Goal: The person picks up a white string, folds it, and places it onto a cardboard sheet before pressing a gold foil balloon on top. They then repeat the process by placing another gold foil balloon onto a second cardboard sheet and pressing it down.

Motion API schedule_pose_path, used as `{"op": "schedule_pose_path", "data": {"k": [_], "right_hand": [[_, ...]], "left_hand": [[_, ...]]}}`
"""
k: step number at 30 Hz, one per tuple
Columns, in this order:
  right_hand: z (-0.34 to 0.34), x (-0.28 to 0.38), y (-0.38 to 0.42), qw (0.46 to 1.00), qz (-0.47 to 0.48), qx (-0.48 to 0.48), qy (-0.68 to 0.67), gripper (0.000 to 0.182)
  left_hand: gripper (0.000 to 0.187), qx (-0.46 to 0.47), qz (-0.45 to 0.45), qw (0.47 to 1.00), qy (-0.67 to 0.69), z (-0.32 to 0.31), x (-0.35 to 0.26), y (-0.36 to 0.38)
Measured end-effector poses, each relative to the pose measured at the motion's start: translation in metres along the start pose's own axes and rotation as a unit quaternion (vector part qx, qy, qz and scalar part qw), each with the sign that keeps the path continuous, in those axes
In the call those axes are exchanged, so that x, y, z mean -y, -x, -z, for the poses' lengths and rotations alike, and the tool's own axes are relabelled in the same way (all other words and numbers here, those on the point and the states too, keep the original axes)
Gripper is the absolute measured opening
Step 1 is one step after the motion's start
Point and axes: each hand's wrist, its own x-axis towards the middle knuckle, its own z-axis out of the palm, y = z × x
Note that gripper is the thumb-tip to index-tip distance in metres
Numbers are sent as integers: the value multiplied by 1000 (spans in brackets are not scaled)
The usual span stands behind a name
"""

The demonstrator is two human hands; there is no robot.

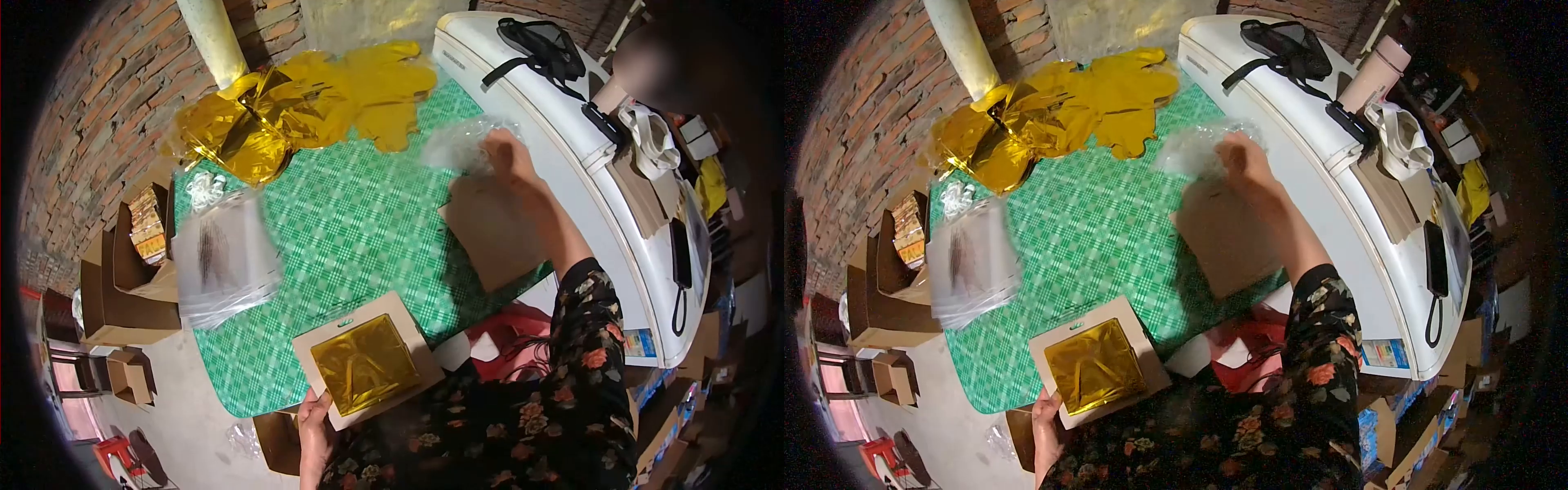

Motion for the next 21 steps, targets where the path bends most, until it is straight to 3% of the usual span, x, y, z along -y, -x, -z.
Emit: {"op": "schedule_pose_path", "data": {"k": [1, 4, 7, 10, 13, 14, 15, 16, 17, 21], "right_hand": [[4, 23, 4, 1000, 2, 3, -1, 26], [8, 43, -6, 964, 86, 26, 249, 22], [9, 23, -2, 945, 103, 6, 309, 27], [-1, 38, 4, 965, -19, -20, 260, 27], [-2, 45, -5, 972, -72, 21, 221, 24], [7, 41, -14, 928, 19, 111, 354, 27], [-1, 31, -11, 923, 14, 17, 384, 21], [3, 44, -9, 869, 91, 43, 485, 17], [6, 56, -7, 797, 173, 51, 577, 16], [11, 88, 10, 713, 207, 32, 669, 19]], "left_hand": [[45, 3, 1, 1000, -3, -3, -2, 0], [45, 14, -4, 1000, -1, -8, -6, 0], [46, 15, -24, 1000, -10, -3, 0, -3], [46, 3, -12, 1000, -6, -5, 0, -3], [47, -11, 8, 1000, -1, -16, -9, 1], [47, -9, 12, 1000, -6, -18, -12, 3], [47, -15, 14, 1000, 4, -16, -9, 1], [47, -20, 18, 1000, 15, -13, -6, -1], [63, -25, 33, 999, 0, -13, -5, 0], [58, 8, 10, 1000, -6, -11, -1, -4]]}}
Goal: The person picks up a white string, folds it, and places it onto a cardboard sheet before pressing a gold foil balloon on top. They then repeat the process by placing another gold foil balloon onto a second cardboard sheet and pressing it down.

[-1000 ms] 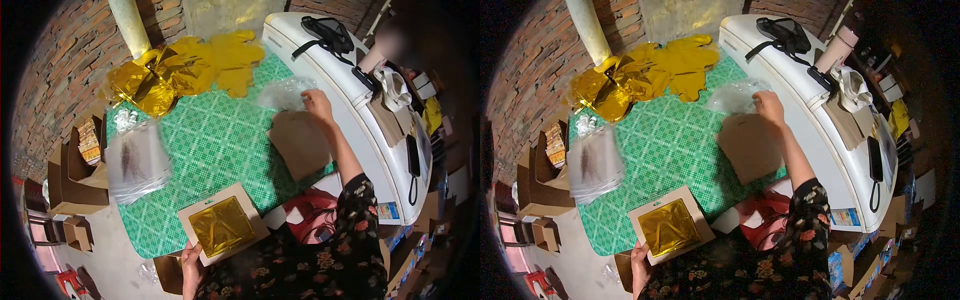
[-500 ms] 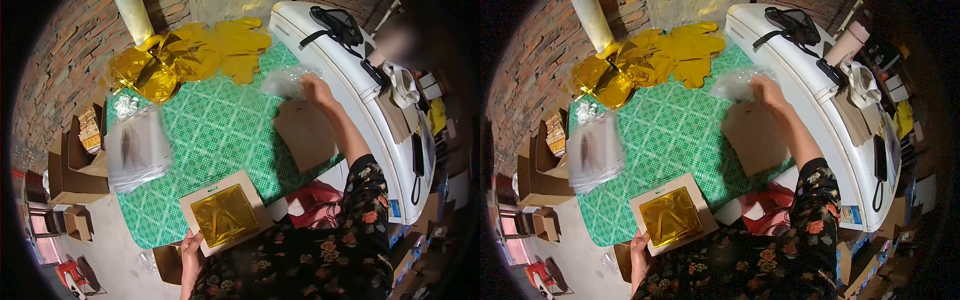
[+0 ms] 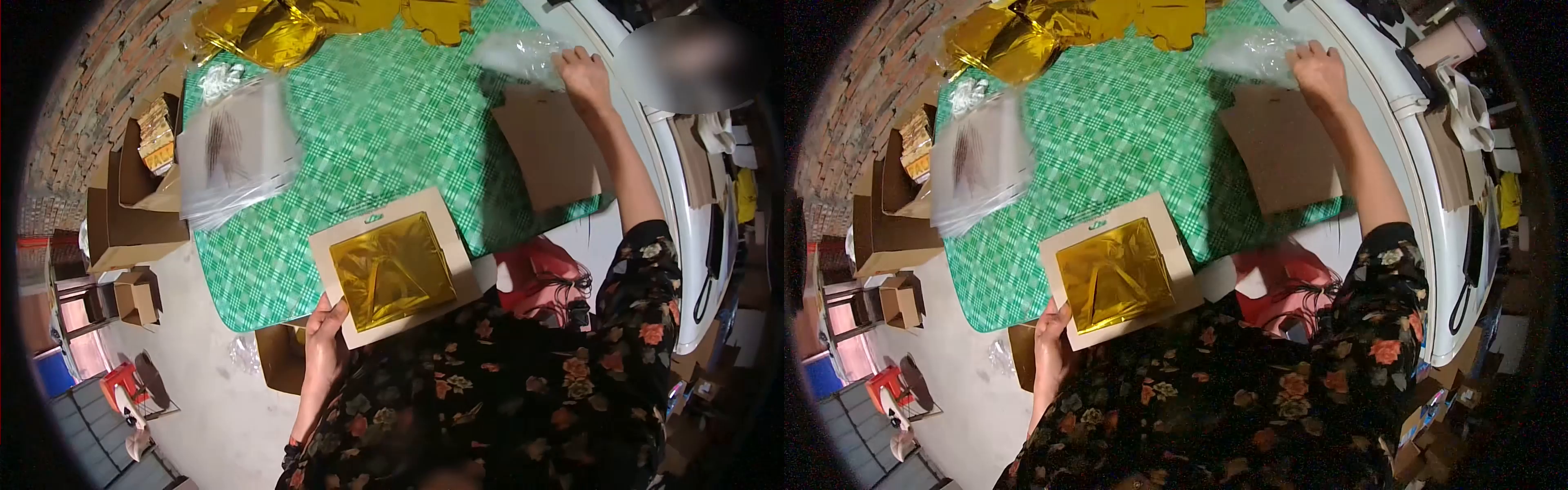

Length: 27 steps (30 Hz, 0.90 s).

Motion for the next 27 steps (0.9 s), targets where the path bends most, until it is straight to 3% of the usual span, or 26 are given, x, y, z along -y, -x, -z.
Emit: {"op": "schedule_pose_path", "data": {"k": [2, 5, 6, 10, 11, 13, 16, 19, 22, 27], "right_hand": [[5, -7, 11, 999, -2, -11, 45, 22], [66, 13, 39, 989, -121, 89, -2, 24], [89, 29, 55, 957, -212, 104, -166, 25], [182, 110, 117, 921, -136, 185, -315, 24], [197, 138, 124, 875, -167, 202, -407, 24], [209, 176, 144, 834, -81, 114, -533, 20], [215, 208, 156, 820, -55, 125, -556, 19], [210, 227, 159, 847, -67, 84, -521, 17], [203, 234, 162, 835, -79, 96, -536, 15], [194, 249, 158, 852, -79, 34, -516, 19]], "left_hand": [[54, 0, 4, 1000, -4, 0, 0, 0], [27, -27, 25, 999, 11, 2, 0, 3], [33, -17, 12, 1000, -3, 1, 0, 3], [47, 19, -30, 998, -53, 0, -1, 1], [47, 26, -39, 997, -63, 0, 0, 0], [47, 37, -59, 994, -80, 1, 4, -3], [45, 48, -71, 993, -87, 2, 6, -3], [20, 23, -33, 996, -77, 5, 6, -1], [22, 31, -39, 995, -84, 11, 11, -2], [34, 40, -36, 992, -111, 13, 12, 1]]}}
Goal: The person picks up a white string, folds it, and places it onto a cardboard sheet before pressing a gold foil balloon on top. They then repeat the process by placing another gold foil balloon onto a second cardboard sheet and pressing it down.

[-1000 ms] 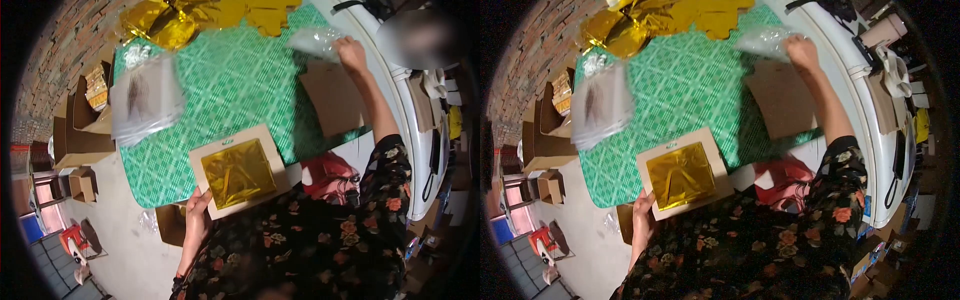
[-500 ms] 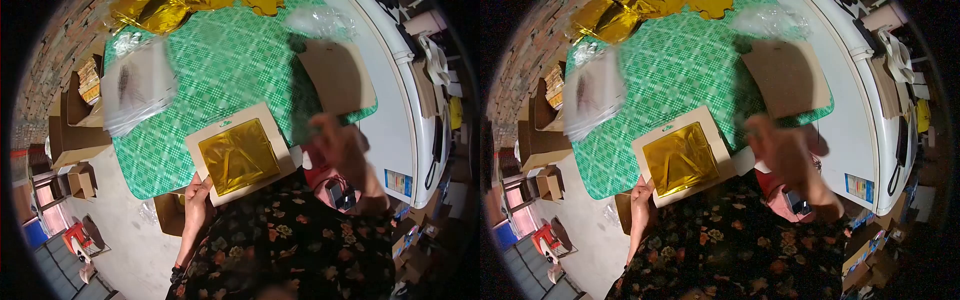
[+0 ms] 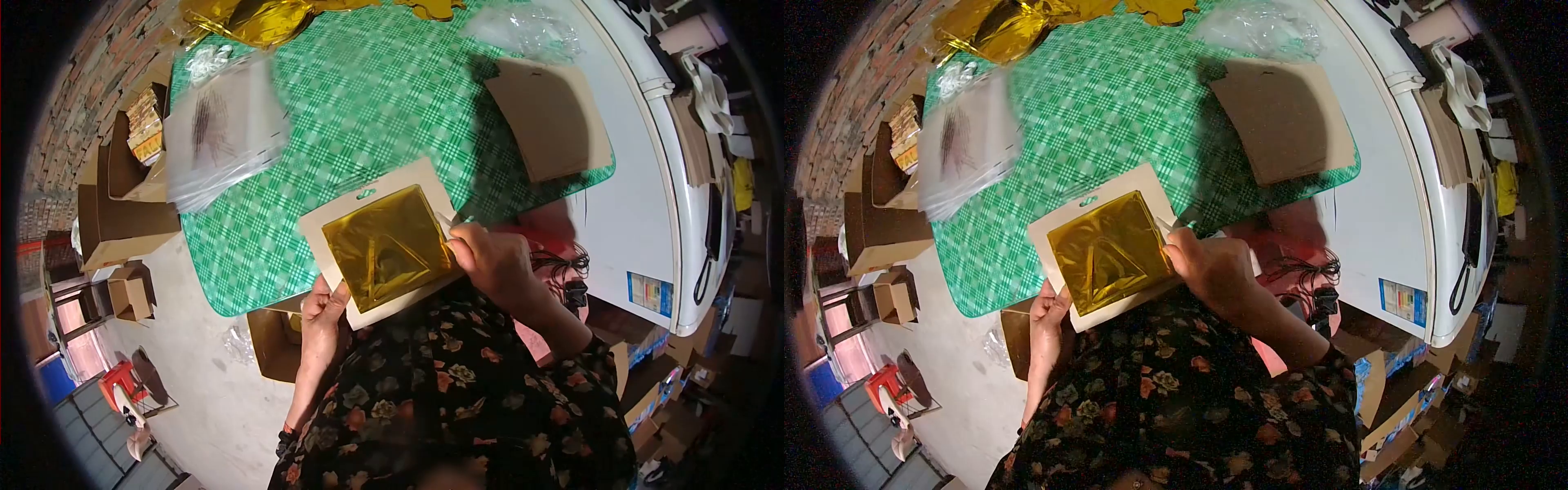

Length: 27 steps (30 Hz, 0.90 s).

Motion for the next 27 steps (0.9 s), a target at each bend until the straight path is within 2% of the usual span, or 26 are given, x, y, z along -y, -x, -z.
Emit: {"op": "schedule_pose_path", "data": {"k": [2, 8, 14, 16, 19, 22, 24, 26, 27], "right_hand": [[-3, 0, 0, 1000, 14, -17, 9, 22], [-11, 3, -3, 997, 10, -44, 65, 27], [-9, 8, -11, 997, -5, -44, 66, 27], [0, 12, -11, 997, -25, -53, 44, 26], [8, 1, 7, 994, -47, -98, -11, 26], [20, 3, 26, 986, -130, -66, -78, 27], [25, 11, 43, 939, -260, 20, -222, 31], [24, 16, 54, 860, -349, 93, -361, 34], [16, 17, 59, 847, -335, 90, -403, 37]], "left_hand": [[40, 30, -23, 999, 21, 2, 7, -2], [39, 52, -47, 997, 17, -3, 6, 0], [42, 55, -30, 998, -26, 10, 12, 2], [42, 49, -18, 998, 22, 6, 8, 6], [43, 21, 9, 1000, 17, 14, 11, 9], [45, 15, 58, 997, 51, 10, 5, 18], [47, 5, 78, 996, 33, 11, 6, 24], [49, 13, 100, 995, 17, 16, 7, 28], [50, 14, 108, 994, -3, 19, 10, 28]]}}
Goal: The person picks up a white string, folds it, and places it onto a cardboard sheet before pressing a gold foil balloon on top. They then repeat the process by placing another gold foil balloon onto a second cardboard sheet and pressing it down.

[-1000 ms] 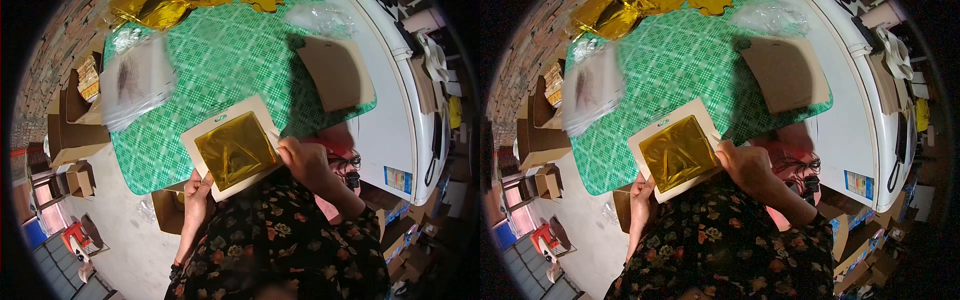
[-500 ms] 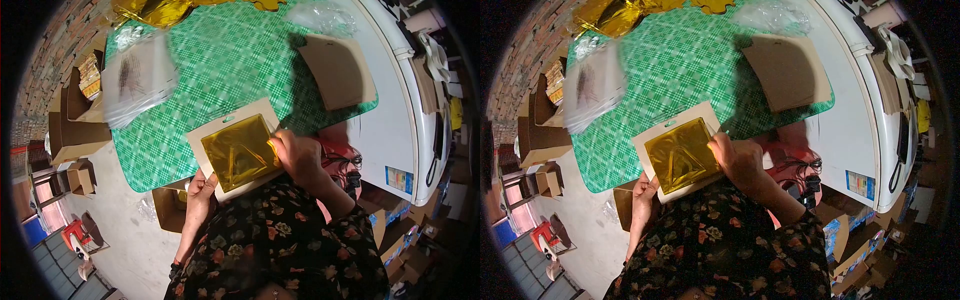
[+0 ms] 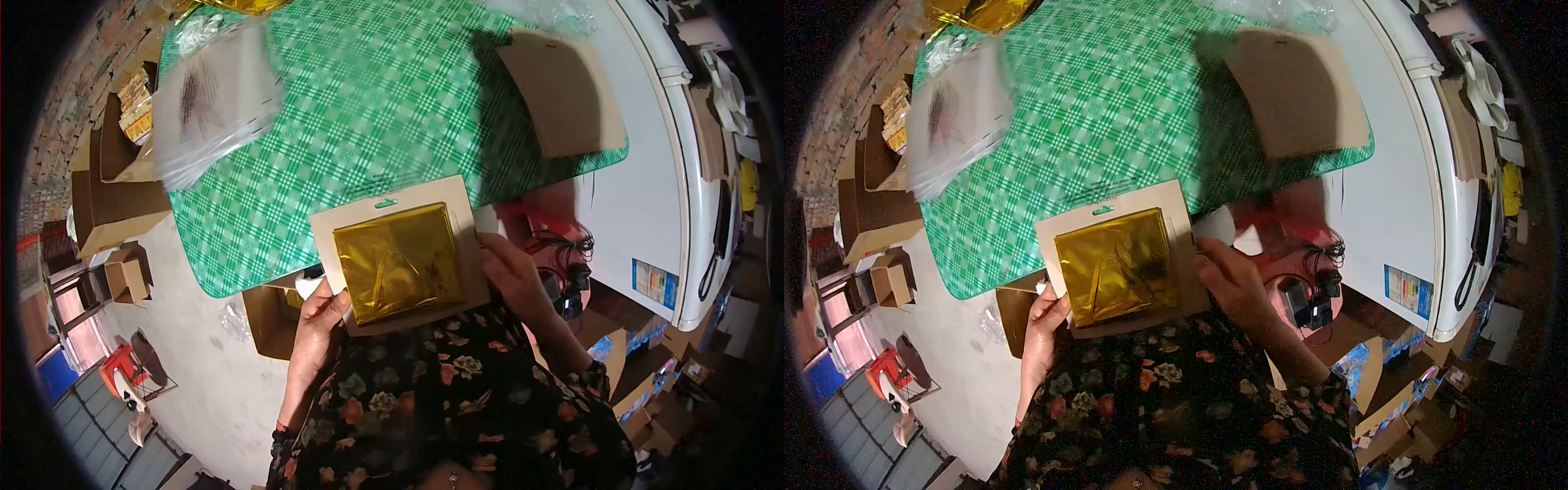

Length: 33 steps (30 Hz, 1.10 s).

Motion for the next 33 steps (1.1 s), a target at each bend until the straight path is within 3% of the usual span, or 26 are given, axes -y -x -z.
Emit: {"op": "schedule_pose_path", "data": {"k": [3, 7, 11, 12, 18, 26, 33], "right_hand": [[-12, 7, 1, 978, -114, 26, -173, 35], [-10, 6, -1, 984, -116, 47, -126, 31], [-11, 12, -3, 986, -110, 38, -116, 26], [-12, 15, -4, 986, -112, 33, -122, 25], [-11, -1, -4, 991, -121, 26, -41, 27], [-14, 9, -2, 995, -96, 23, -8, 34], [-12, 3, -3, 996, -86, 29, 18, 30]], "left_hand": [[49, -24, -3, 998, 53, -8, -2, 4], [43, -45, -20, 984, 169, -8, -6, 3], [43, -104, -22, 983, 149, -1, -9, -5], [45, -54, -59, 982, 171, -11, -17, -4], [40, -63, -109, 985, 120, -6, -1, -9], [24, -61, -99, 988, 99, 2, 3, -5], [25, -53, -120, 988, 79, 1, 8, -7]]}}
